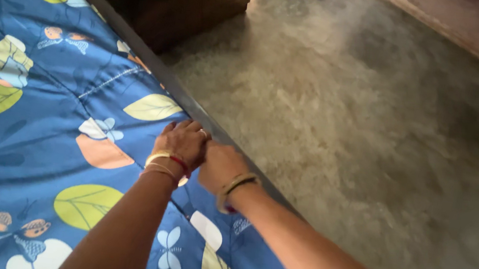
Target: The person spreads a blue floral bedsheet over a mattress, smoothing out wrinkles with both hands and tucking the edges between the mattress and the bed frame.
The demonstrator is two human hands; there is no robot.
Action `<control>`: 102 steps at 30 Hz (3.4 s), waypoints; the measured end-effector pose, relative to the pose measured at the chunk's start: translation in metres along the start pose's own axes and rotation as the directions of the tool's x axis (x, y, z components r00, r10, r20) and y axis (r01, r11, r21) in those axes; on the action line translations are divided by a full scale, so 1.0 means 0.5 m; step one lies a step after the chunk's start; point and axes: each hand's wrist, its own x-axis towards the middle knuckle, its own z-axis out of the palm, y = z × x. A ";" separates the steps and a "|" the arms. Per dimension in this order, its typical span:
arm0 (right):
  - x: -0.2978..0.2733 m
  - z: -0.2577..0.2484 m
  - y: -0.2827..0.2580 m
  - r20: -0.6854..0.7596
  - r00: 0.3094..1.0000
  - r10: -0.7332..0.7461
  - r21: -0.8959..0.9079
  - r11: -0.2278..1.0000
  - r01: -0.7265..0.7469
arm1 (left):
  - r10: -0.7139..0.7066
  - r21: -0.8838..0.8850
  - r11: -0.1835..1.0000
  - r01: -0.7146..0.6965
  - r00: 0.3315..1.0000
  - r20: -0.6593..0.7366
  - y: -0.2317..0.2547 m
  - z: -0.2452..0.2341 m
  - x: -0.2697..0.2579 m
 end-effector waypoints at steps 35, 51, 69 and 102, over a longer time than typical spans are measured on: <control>0.298 0.015 -0.001 0.608 0.791 -0.068 -0.235 0.936 0.261 | -0.146 0.149 0.984 0.098 0.922 0.360 -0.177 -0.045 0.165; 0.599 0.179 -0.154 0.148 0.987 -0.059 -0.031 0.997 0.064 | 0.001 0.250 0.963 -0.096 0.935 0.355 -0.244 0.066 0.160; 0.756 0.232 -0.107 0.439 0.899 0.001 0.034 0.999 -0.018 | -0.041 -0.316 0.937 -0.148 0.853 -0.521 -0.558 0.010 0.142; 0.717 0.216 -0.205 -0.111 0.958 -0.265 0.102 0.956 0.276 | -0.602 -0.858 0.417 -0.300 0.616 -0.508 -0.645 0.096 0.234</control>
